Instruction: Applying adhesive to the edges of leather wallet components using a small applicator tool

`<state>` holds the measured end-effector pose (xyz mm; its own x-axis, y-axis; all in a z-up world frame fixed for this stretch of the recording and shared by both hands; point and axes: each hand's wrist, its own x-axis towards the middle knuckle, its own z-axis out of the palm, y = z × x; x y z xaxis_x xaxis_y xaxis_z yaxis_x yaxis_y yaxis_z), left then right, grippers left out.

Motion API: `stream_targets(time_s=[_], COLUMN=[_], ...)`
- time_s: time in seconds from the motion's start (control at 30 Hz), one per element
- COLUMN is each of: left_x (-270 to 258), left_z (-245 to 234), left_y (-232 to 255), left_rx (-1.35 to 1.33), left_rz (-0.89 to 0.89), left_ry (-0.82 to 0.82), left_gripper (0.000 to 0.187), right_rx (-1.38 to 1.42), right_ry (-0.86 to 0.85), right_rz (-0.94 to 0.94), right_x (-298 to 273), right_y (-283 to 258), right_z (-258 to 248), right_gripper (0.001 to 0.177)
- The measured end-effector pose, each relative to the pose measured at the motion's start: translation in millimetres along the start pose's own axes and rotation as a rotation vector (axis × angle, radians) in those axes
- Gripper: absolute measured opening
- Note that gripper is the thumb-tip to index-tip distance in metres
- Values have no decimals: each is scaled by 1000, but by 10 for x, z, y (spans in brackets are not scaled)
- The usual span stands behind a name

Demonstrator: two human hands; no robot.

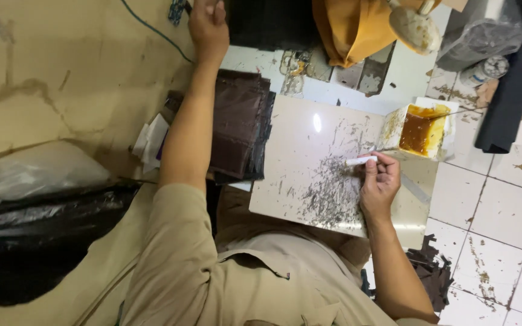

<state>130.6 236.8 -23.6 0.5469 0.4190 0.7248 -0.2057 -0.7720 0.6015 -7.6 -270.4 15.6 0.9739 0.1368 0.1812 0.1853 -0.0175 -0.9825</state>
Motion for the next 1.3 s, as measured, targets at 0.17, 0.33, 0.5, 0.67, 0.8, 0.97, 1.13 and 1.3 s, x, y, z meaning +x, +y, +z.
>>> stream_targets(time_s=[0.17, 0.33, 0.5, 0.67, 0.8, 0.97, 1.13, 1.3], left_x=[-518, -1256, -1755, -1885, -1853, -1045, -588, -518], left_z=[-1320, -1909, -1850, -1899, -1951, -2149, -1952, -1172], left_y=[1457, 2293, 2377, 2272, 2279, 3265, 3645, 3373], left_rx=[378, 742, 889, 848, 597, 266, 94, -227], left_rz=[-78, -272, -385, -328, -266, 111, 179, 161], left_ry=[-232, -502, -586, -440, -336, -386, -581, -1028], left_gripper=[40, 67, 93, 80, 47, 16, 11, 9], right_rx=[7, -3, 155, 96, -258, -566, -856, -1054], right_ry=[-16, -97, -480, -325, 15, 29, -149, -303], right_rz=[-48, -28, 47, 9, -349, -423, -272, -246], right_x=[-41, -308, -718, -605, 2, 650, 1024, 1118], right_y=[113, -217, -472, -419, -583, -908, -713, -629], right_z=[-2, 469, 788, 551, -133, -698, -805, -808], right_gripper=[16, 13, 16, 15, 15, 11, 7, 18])
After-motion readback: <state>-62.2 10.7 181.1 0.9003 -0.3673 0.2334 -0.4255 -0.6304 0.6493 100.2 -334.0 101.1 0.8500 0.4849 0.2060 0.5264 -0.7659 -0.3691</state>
